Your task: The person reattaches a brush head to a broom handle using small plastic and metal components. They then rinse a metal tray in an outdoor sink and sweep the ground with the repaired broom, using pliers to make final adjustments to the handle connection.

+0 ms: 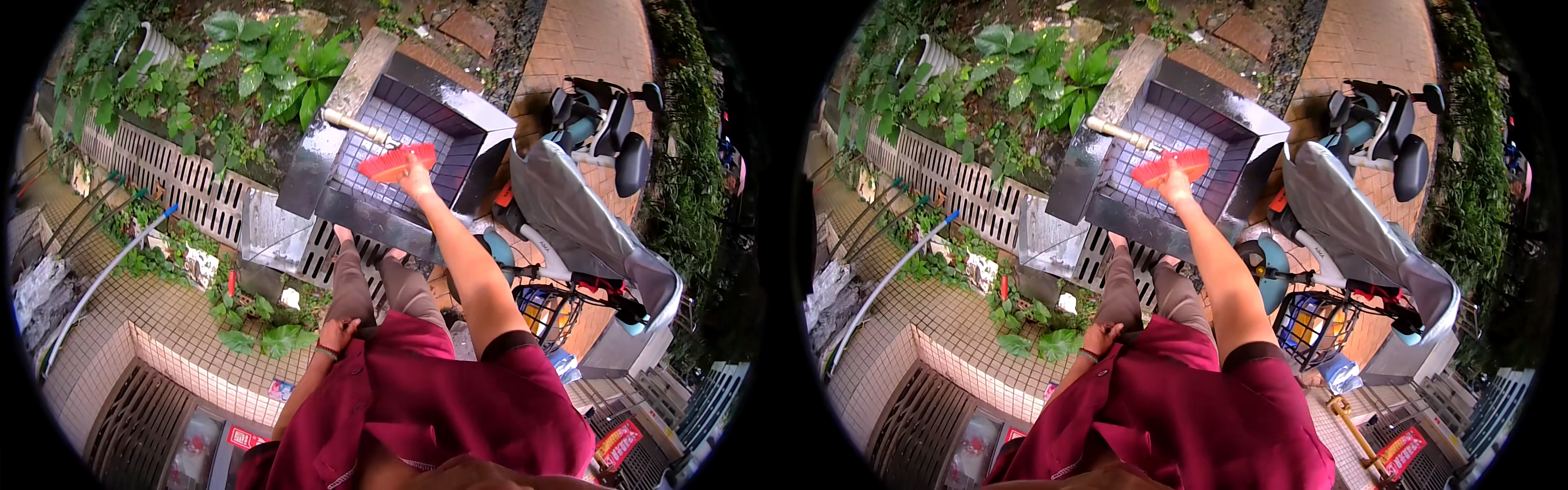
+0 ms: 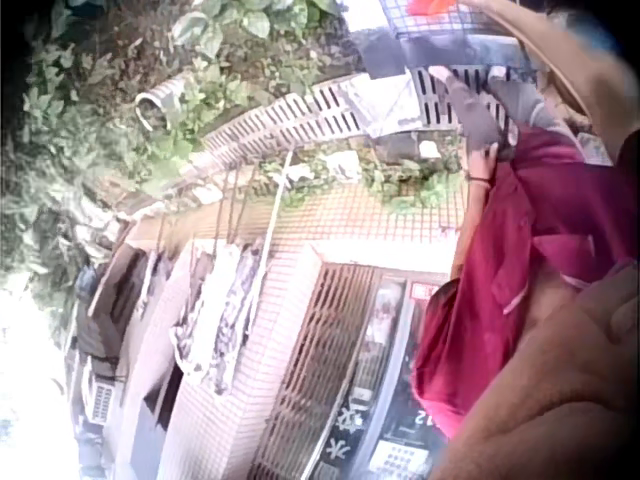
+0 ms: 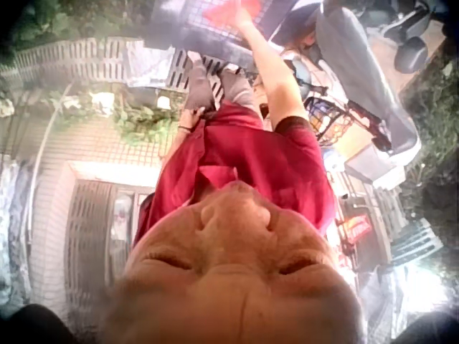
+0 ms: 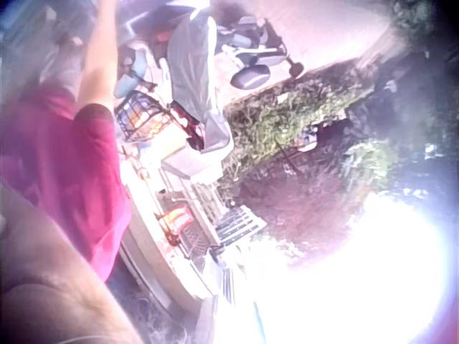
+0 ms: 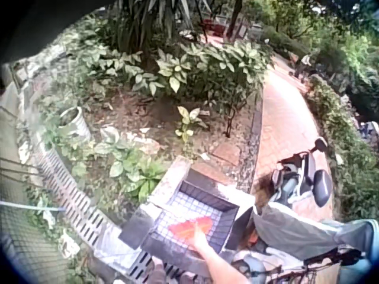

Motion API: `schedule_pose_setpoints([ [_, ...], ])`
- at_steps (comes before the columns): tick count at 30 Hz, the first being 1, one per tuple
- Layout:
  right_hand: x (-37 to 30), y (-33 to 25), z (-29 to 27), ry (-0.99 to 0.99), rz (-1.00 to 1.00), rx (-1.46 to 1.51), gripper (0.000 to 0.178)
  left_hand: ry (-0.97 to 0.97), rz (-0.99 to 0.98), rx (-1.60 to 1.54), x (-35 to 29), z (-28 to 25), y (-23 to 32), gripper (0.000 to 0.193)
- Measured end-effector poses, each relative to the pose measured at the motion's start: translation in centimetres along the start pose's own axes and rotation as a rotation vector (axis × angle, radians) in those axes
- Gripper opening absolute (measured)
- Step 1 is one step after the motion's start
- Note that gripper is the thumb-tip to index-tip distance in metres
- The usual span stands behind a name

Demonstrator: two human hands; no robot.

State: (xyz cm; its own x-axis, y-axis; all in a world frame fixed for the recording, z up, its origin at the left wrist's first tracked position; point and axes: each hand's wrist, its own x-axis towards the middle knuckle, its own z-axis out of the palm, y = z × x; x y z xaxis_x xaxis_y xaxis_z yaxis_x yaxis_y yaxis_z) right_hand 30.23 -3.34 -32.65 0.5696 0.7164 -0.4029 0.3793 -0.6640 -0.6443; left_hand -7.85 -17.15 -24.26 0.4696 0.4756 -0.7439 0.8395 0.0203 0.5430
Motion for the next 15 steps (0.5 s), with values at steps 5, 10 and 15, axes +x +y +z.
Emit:
schedule_pose_setpoints([
  [5,3.5,2.2,1.8,0.229,0.056,-0.169,0.039,0.038,-0.132,0.083,0.5,0.1,-2.2,0.037],
  [10,3.4,1.6,-0.2,0.206,-0.056,-0.321,0.050,0.080,-0.151,0.149,0.9,0.1,-2.0,0.032],
  [15,7.9,3.6,-3.0,-0.239,-0.109,-0.587,0.035,0.101,-0.089,0.169,2.2,-1.9,-1.0,0.030],
])
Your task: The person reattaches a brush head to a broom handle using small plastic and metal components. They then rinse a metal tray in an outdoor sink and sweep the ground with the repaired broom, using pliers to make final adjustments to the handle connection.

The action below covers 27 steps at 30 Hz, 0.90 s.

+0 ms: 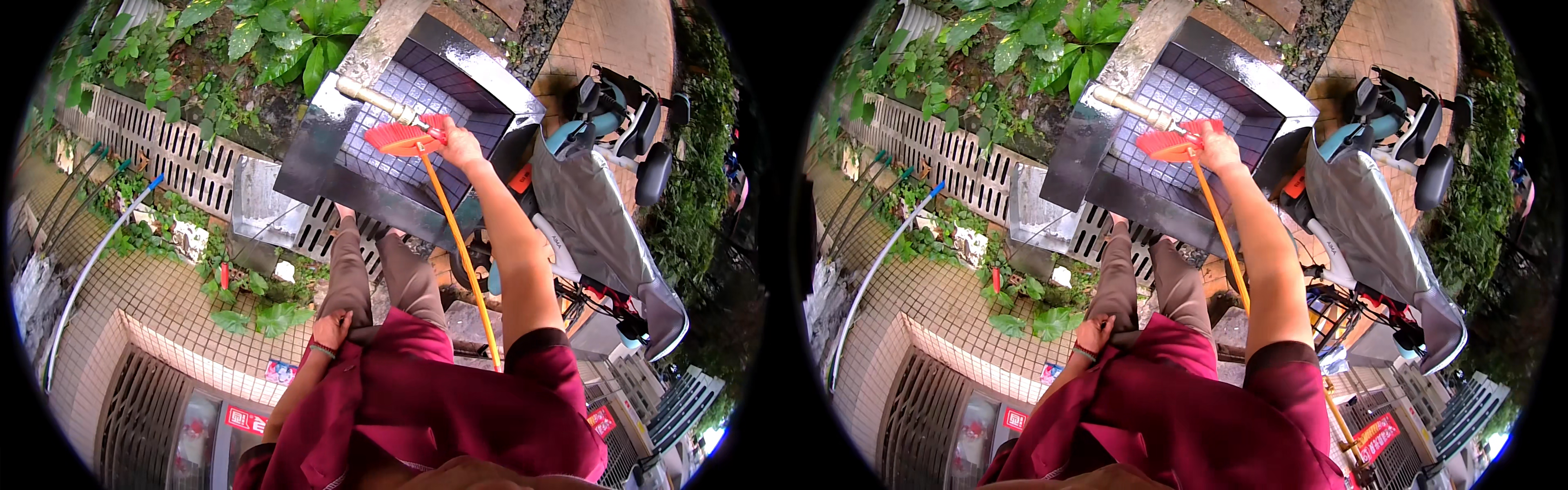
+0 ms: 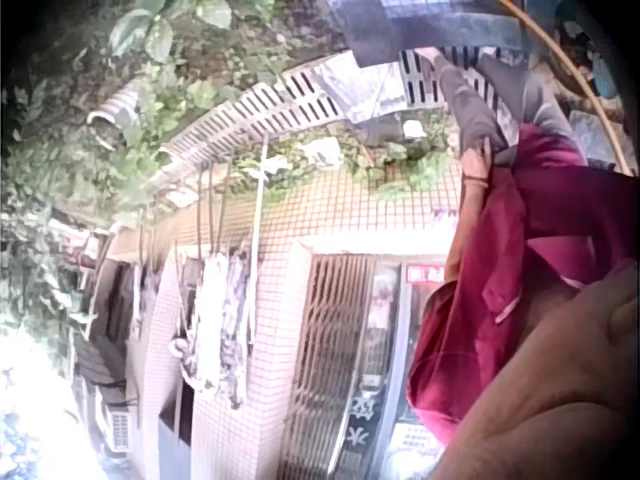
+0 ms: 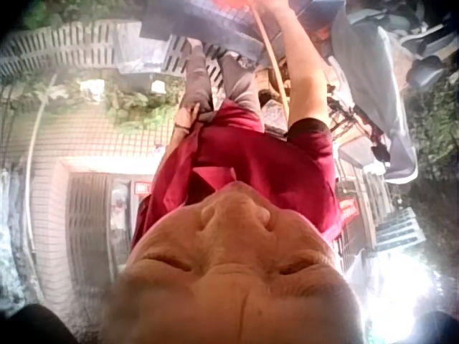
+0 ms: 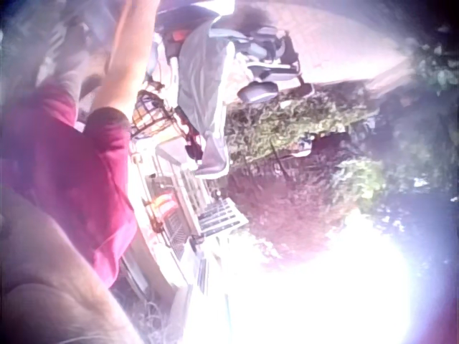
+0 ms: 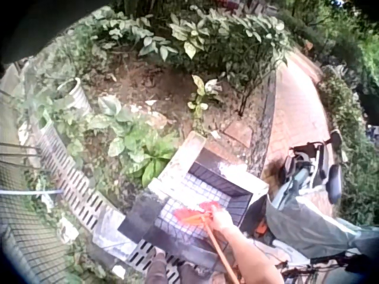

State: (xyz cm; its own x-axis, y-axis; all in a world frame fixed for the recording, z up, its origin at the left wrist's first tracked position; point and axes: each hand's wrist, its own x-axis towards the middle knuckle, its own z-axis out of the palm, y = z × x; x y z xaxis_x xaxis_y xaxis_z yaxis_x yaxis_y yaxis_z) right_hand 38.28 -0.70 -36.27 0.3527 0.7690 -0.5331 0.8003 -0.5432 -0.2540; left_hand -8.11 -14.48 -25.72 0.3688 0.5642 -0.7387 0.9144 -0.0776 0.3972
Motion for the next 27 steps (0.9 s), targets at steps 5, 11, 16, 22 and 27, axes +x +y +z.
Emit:
schedule_pose_setpoints([
  [5,0.4,-0.1,-3.1,-0.151,0.029,-0.250,0.028,-0.031,0.021,0.037,1.2,-0.5,0.5,0.027],
  [11,2.6,-0.5,-3.5,-0.089,-0.018,-0.404,0.021,0.021,0.013,0.005,1.6,-1.6,1.0,0.027],
  [16,6.6,-3.1,-5.3,0.025,-0.368,-0.731,0.010,0.035,-0.005,0.024,2.0,-1.2,0.3,0.028],
  [22,4.9,-2.0,-3.0,0.305,-0.154,-0.370,0.022,0.058,-0.016,0.010,2.4,-1.1,0.6,0.027],
  [27,-9.3,7.2,8.6,0.265,0.457,0.242,0.045,-0.022,-0.015,0.053,2.7,-1.0,2.1,0.028],
])
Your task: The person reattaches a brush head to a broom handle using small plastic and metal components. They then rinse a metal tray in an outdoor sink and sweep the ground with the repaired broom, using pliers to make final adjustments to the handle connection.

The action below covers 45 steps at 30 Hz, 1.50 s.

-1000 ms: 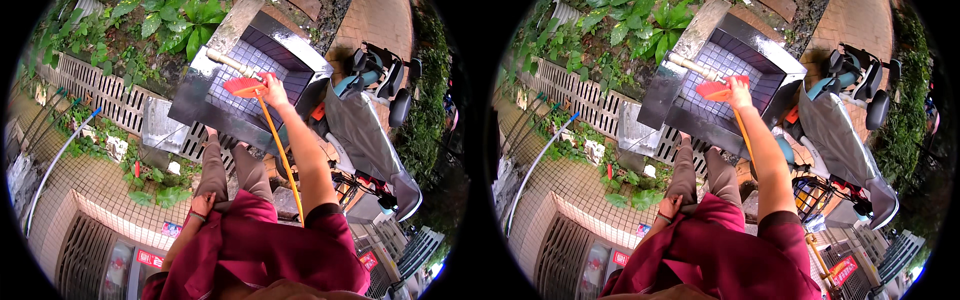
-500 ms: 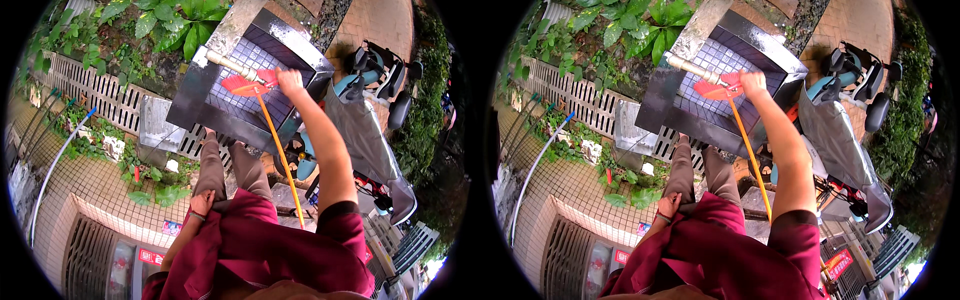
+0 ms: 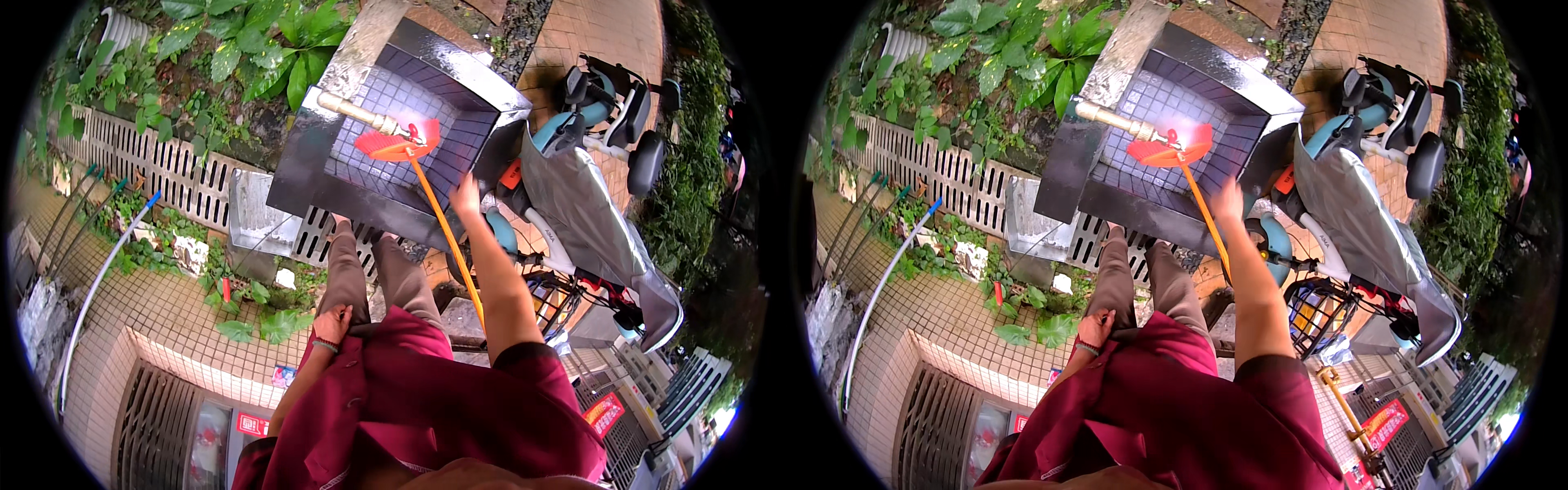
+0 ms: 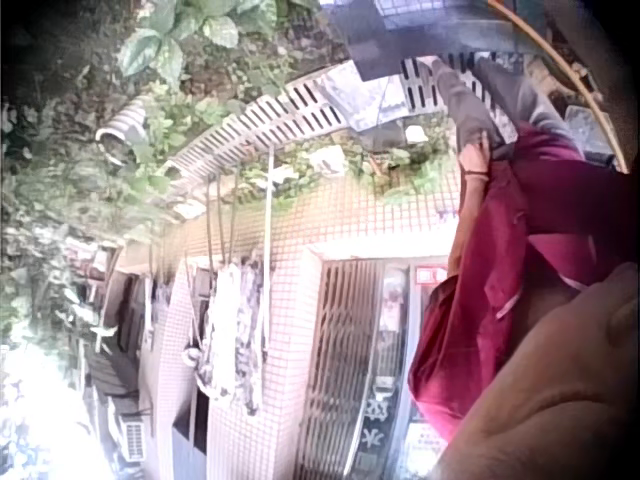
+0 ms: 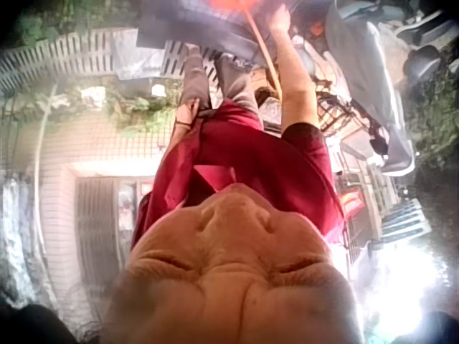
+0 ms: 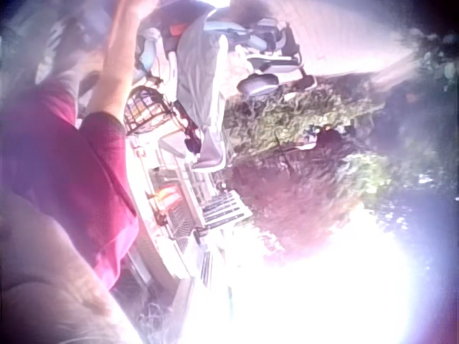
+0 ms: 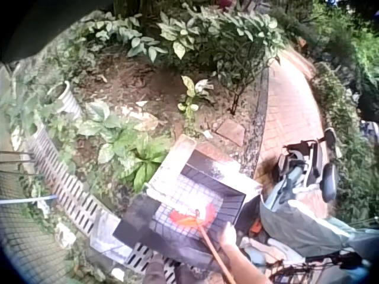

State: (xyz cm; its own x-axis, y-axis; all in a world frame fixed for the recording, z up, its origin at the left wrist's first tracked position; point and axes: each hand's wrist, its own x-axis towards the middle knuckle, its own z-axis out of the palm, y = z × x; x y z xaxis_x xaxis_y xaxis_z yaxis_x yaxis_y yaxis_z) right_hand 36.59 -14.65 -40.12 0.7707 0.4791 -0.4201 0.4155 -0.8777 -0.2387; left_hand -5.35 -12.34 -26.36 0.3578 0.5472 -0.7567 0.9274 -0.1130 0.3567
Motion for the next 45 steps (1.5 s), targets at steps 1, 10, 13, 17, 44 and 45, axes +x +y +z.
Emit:
schedule_pose_setpoints([
  [1,-3.4,3.8,0.7,-0.263,0.146,-0.043,0.051,-0.002,-0.001,0.022,0.1,0.3,-0.1,0.029],
  [10,-27.1,22.6,-1.7,-0.815,0.559,0.029,0.054,-0.080,-0.088,-0.144,-0.5,3.6,-0.7,0.032],
  [13,-25.1,18.0,-4.7,-1.002,0.814,0.956,0.032,-0.089,-0.079,-0.188,-1.0,5.3,-0.9,0.032],
  [17,-25.2,14.0,-5.4,-1.000,0.974,1.398,0.038,-0.102,-0.043,-0.226,-1.0,6.7,0.1,0.031],
  [44,-25.6,1.7,0.3,-0.928,0.911,2.406,0.034,-0.089,-0.010,-0.215,-2.8,0.1,-8.0,0.030],
  [45,-25.2,0.7,-0.2,-0.940,0.916,2.533,0.034,-0.090,-0.011,-0.249,-3.2,-1.2,-7.3,0.030],
])
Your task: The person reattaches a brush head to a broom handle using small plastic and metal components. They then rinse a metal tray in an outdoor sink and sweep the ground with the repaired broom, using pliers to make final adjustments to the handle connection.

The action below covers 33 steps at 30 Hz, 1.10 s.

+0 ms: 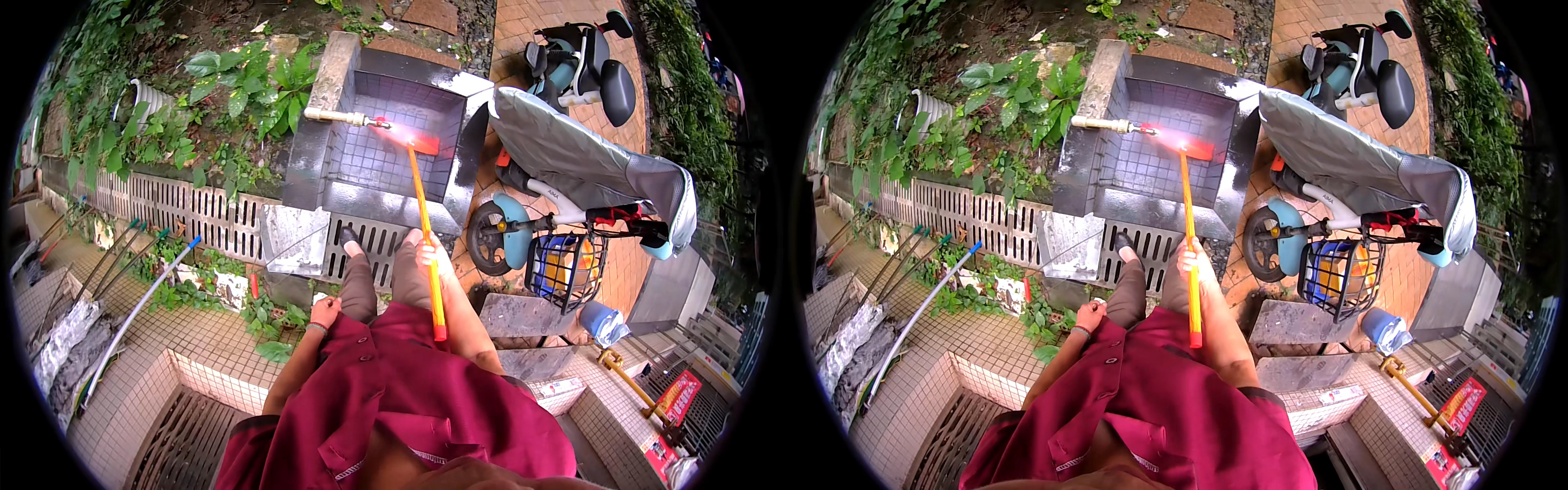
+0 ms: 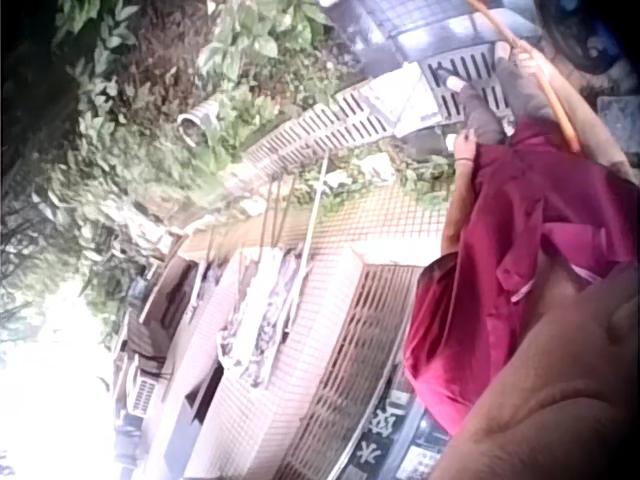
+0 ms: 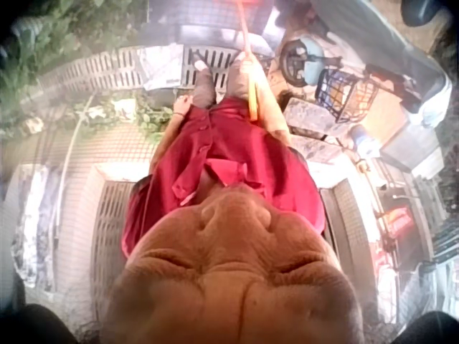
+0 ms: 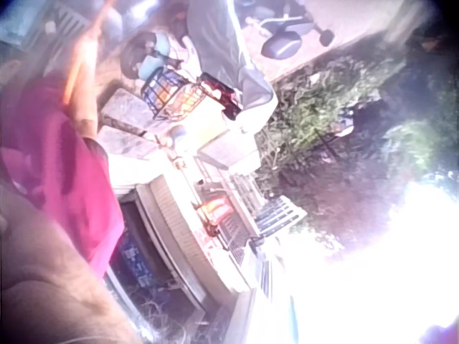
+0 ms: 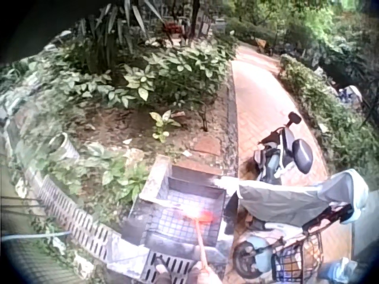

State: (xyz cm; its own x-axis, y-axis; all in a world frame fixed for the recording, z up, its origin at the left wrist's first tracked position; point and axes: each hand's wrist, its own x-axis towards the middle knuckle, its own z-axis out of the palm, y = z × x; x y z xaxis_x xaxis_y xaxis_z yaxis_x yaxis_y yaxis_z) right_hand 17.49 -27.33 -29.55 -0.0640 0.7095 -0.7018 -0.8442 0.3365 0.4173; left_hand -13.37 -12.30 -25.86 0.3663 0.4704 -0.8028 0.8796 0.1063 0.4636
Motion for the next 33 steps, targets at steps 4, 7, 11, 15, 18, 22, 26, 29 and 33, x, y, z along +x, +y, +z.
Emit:
schedule_pose_setpoints([
  [4,0.8,2.7,2.8,-0.062,-0.093,-0.001,0.034,0.048,0.041,-0.006,1.1,-0.5,-3.4,0.029],
  [7,1.6,4.2,4.3,0.237,-0.277,-0.502,0.036,0.063,0.012,-0.070,1.0,-1.0,-4.9,0.029],
  [11,4.1,4.3,4.3,0.735,-0.424,-1.203,0.036,0.061,0.014,-0.089,0.5,-1.3,-5.2,0.029],
  [15,7.3,2.8,-0.6,1.006,-0.234,-1.617,0.015,0.042,0.039,-0.083,0.6,-1.7,-6.2,0.029],
  [18,5.7,1.9,-0.9,0.904,-0.144,-1.893,0.016,0.042,-0.008,-0.112,-0.1,-2.2,-7.7,0.029],
  [22,3.8,-1.1,-1.8,0.827,-0.090,-1.818,0.032,0.052,-0.006,-0.077,0.3,-2.5,-8.0,0.029],
  [26,3.3,1.3,2.2,0.874,-0.141,-1.473,0.030,0.032,0.000,-0.111,1.0,-2.4,-8.4,0.029],
  [29,2.3,3.2,3.6,0.619,-0.178,-1.384,0.025,0.024,0.023,-0.125,1.2,-2.1,-8.4,0.030],
  [33,2.1,4.2,4.7,0.681,-0.116,-1.554,0.031,0.033,0.039,-0.056,0.8,-2.1,-7.5,0.030],
])
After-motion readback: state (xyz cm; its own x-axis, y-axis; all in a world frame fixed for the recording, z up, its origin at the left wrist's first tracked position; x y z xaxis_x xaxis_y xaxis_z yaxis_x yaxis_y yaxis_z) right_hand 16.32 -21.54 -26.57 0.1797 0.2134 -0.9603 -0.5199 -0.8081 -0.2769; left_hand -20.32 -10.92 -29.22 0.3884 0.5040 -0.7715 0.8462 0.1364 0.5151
